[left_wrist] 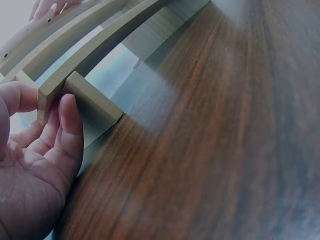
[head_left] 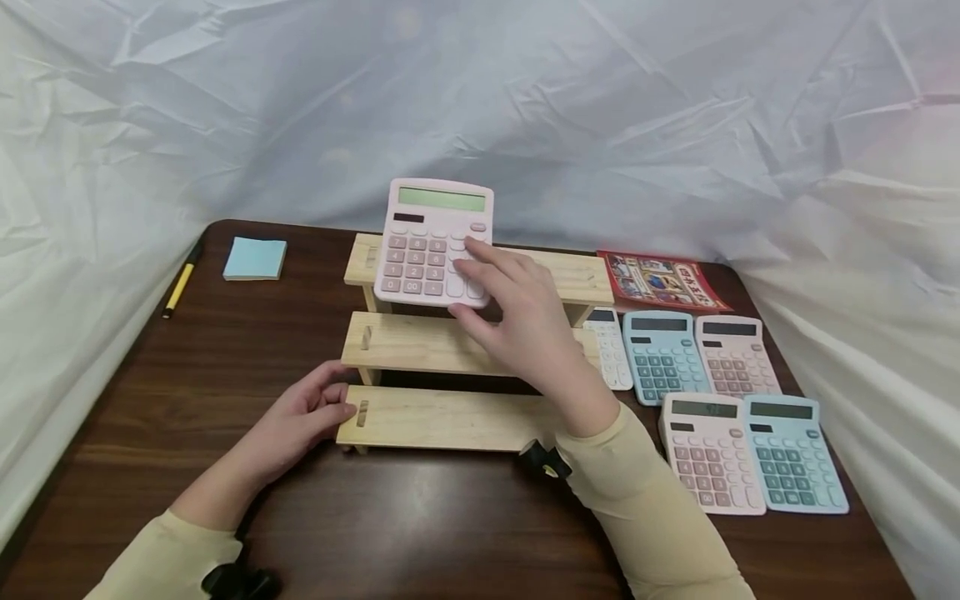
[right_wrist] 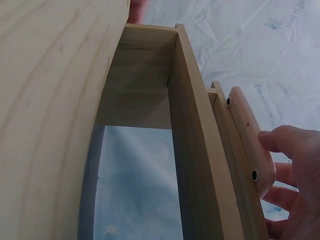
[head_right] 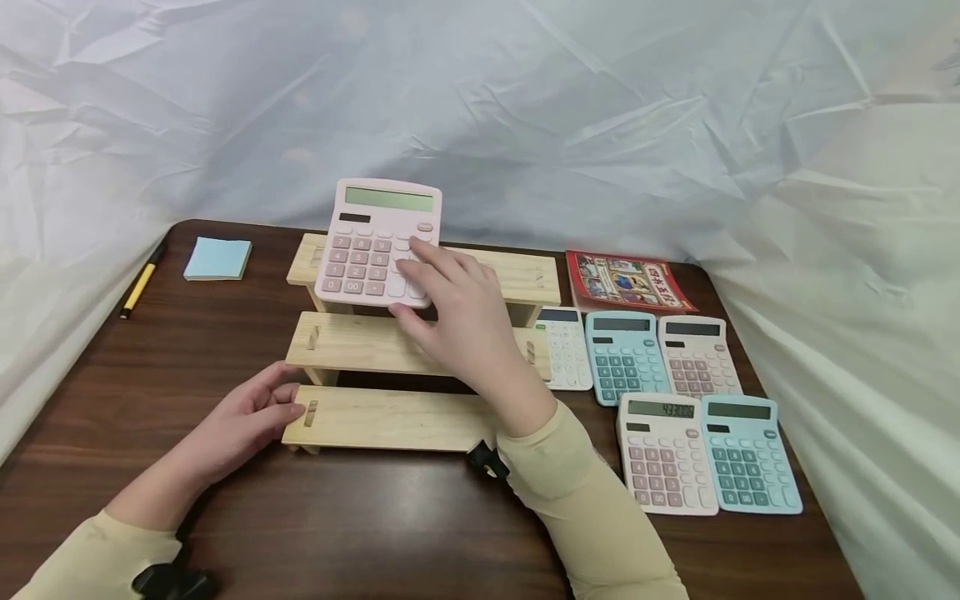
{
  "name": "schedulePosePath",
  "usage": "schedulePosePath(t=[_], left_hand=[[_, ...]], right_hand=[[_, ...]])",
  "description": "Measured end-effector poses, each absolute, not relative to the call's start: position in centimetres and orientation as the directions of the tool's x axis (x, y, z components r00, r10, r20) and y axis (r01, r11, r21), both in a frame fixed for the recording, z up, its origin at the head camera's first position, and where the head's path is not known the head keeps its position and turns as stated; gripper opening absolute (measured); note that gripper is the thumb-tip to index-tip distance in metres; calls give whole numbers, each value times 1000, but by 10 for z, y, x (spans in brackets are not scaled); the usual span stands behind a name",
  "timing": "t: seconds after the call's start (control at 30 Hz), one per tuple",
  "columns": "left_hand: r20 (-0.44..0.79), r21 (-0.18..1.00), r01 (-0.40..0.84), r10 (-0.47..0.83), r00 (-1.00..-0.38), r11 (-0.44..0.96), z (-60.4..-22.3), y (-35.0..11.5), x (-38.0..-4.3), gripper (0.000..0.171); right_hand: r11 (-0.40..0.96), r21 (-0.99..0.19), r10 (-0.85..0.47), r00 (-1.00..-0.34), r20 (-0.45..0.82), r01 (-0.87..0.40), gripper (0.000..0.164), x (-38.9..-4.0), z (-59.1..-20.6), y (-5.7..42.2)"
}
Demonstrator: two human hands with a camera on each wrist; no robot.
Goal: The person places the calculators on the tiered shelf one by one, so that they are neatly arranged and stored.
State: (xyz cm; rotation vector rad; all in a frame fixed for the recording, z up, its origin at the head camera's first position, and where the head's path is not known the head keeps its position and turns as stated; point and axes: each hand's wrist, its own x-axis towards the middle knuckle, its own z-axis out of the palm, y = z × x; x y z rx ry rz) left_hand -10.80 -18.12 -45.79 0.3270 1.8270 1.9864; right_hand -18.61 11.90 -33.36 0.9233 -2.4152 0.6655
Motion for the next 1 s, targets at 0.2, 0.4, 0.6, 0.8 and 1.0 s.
schedulePosePath(t=[0.2, 0.4, 0.6, 0.8, 1.0], left_hand=[[-102, 989, -141, 459, -882, -52, -457, -183, -107, 46], [-85, 985, -146, 487, -869, -88, -457, -184, -108, 48], [-75, 989, -131, 513, -855, -73, -458, -183, -109, 49], [-94, 989, -140, 503, -859, -54, -459, -179, -109, 50], [-86, 991, -128, 507, -857, -48, -459, -184, -108, 50]], right_hand=[[662, -258, -477, -660, 580, -704, 46, -186, -335, 114], [658, -260, -469, -655, 592, -707, 44, -186, -335, 114], [569, -320, -451, -614, 648, -757, 42, -188, -333, 125], [568, -386, -399, -653, 644, -727, 32, -190, -327, 157], [621, -384, -352, -681, 643, -683, 25, -189, -328, 196]])
